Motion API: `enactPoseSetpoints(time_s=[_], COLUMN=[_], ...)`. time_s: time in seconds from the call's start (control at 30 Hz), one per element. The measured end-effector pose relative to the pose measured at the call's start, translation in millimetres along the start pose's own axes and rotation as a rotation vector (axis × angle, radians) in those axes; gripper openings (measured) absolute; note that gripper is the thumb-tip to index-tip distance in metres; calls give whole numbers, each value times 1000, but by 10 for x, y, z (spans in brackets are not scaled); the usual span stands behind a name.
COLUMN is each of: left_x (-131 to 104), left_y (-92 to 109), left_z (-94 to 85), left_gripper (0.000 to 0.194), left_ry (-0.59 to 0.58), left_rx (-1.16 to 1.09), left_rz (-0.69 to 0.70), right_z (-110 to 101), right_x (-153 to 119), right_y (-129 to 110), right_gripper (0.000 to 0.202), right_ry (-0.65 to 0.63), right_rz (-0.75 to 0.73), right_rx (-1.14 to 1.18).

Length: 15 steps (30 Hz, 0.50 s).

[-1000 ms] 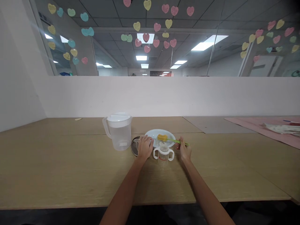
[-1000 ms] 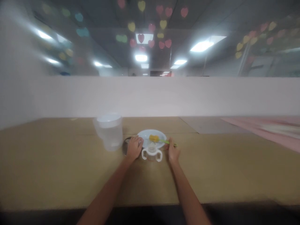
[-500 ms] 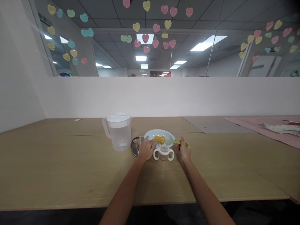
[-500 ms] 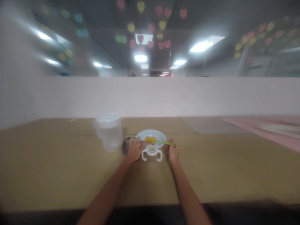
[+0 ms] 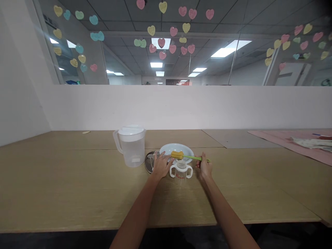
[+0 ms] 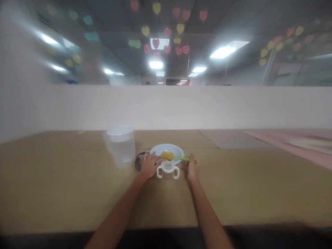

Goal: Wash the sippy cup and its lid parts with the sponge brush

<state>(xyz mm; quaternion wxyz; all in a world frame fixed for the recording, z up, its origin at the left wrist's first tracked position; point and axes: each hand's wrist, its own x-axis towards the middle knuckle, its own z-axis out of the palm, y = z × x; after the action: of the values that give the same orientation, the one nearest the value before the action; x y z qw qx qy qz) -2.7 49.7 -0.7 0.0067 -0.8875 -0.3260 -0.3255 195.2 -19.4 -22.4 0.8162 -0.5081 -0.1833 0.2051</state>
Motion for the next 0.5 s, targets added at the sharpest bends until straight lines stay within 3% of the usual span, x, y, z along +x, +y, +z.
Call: enactPoseSetpoints(time_s=[0.2,0.5], left_x=[-2,-10], left_y=[15,3], left_z=[-32,-9], left_gripper=[42,40], left_ry=[-19,-1], left_rx=[-3,-10], left_rz=[-10,30], right_z=[-35,-11], right_x=[59,35], right_y=[44,25], right_gripper=[57,55], right_ry=[65,-16], right_rz=[-85,-40], right_rx=[-24,-32])
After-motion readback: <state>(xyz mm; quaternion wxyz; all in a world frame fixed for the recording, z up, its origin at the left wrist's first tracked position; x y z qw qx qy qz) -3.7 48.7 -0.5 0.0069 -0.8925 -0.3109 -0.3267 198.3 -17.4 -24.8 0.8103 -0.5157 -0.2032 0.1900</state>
